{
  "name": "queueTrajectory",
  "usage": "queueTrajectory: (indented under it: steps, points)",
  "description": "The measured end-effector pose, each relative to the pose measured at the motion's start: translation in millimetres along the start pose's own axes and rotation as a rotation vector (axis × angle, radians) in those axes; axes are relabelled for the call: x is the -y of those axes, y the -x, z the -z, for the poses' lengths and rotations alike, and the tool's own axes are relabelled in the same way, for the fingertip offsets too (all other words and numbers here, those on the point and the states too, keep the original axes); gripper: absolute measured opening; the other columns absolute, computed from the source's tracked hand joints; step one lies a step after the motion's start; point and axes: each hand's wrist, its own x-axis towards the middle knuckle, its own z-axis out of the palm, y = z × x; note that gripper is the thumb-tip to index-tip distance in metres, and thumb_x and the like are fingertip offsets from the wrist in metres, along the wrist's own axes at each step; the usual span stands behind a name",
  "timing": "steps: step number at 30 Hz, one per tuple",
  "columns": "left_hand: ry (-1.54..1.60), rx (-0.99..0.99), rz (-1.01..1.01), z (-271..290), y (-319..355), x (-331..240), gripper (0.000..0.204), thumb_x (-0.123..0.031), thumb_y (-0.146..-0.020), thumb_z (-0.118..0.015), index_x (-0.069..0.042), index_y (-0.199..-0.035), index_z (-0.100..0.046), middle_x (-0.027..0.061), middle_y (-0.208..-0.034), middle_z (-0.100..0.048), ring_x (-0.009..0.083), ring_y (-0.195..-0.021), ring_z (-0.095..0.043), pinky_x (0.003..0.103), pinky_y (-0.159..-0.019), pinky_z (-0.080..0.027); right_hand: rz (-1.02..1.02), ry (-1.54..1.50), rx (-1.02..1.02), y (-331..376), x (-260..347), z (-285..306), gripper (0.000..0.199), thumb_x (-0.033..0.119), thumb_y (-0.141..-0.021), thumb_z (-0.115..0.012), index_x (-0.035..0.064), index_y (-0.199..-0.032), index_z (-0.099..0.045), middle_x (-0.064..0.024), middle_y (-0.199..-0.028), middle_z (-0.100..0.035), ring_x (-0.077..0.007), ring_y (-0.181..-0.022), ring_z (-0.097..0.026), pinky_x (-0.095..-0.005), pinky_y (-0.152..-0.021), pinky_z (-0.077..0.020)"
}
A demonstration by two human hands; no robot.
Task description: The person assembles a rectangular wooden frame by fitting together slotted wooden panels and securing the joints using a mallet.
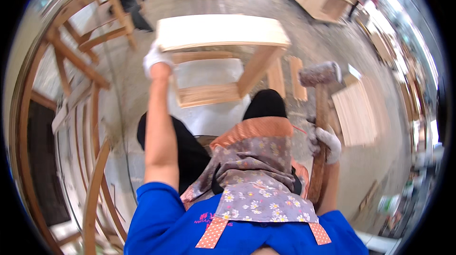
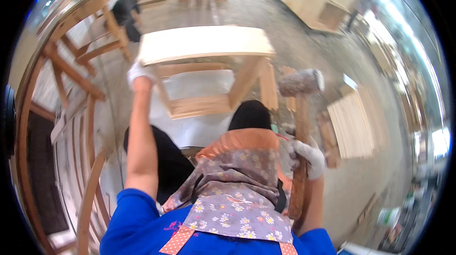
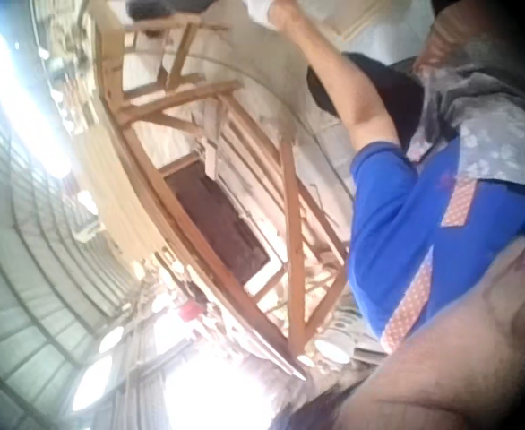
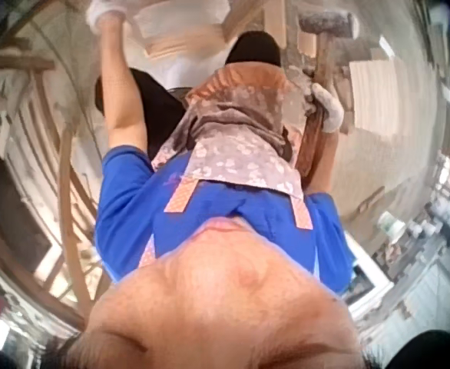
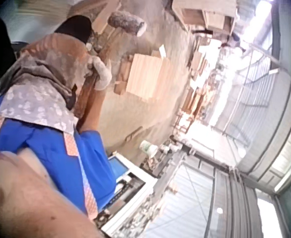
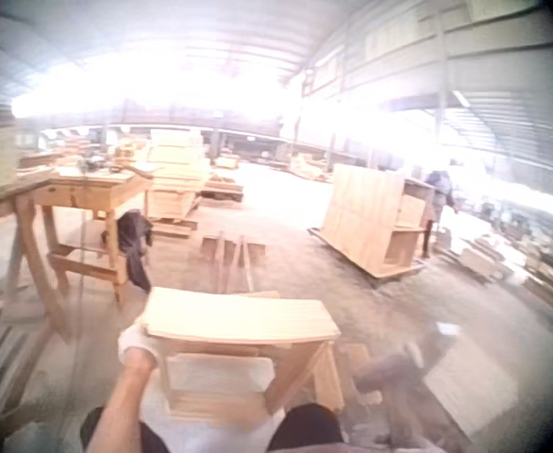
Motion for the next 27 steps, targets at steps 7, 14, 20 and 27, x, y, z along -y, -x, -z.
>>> queueTrajectory:
  steps: [7, 14, 20, 27]
  points:
    - [0.066, 0.051, -0.031, 27.6, -7.6, 31.2, 0.037, -0.02, -0.083, -0.063, -0.009, -0.118, -0.062, 0.0152, -0.107, -0.069, 0.0323, -0.099, -0.065, 0.037, -0.084, -0.049, -0.031, -0.034, -0.046, -4.9, -3.0, 27.2, 0.039, 0.023, -0.088, -0.059, 0.0003, -0.119, -0.049, -0.0046, -0.074, -0.051, -0.0104, -0.049, -0.046, -0.0235, -0.041, -0.0367]
    - [-0.14, 0.181, 0.321, 52.8, 23.6, -15.6, 0.058, -0.024, -0.083, -0.065, -0.003, -0.134, -0.048, 0.0193, -0.13, -0.056, 0.0331, -0.116, -0.055, 0.037, -0.098, -0.042, -0.053, -0.114, -0.063, -9.8, -18.9, 43.2, 0.029, 0.023, -0.089, -0.058, 0.0003, -0.106, -0.054, -0.0037, -0.071, -0.051, -0.0101, -0.049, -0.046, -0.0228, -0.04, -0.0385]
    - [0.034, -0.014, -0.358, 87.7, 80.5, -123.0, 0.061, -0.026, -0.081, -0.07, 0.0, -0.133, -0.049, 0.02, -0.137, -0.049, 0.033, -0.131, -0.042, 0.037, -0.109, -0.032, -0.09, -0.142, -0.029, -12.1, -14.8, 46.3, 0.024, 0.025, -0.087, -0.059, 0.0019, -0.08, -0.056, -0.0054, -0.065, -0.052, -0.0128, -0.05, -0.049, -0.0251, -0.045, -0.0379]
    - [-0.192, 0.417, -0.758, -8.6, 77.4, -215.8, 0.061, -0.039, -0.084, -0.064, -0.005, -0.133, -0.051, 0.0159, -0.141, -0.046, 0.0312, -0.135, -0.037, 0.04, -0.112, -0.029, -0.089, -0.154, 0.017, -17.9, -13.6, 44.2, 0.031, 0.021, -0.083, -0.062, -0.0038, -0.099, -0.056, -0.0067, -0.067, -0.055, -0.0136, -0.05, -0.052, -0.0242, -0.044, -0.0398]
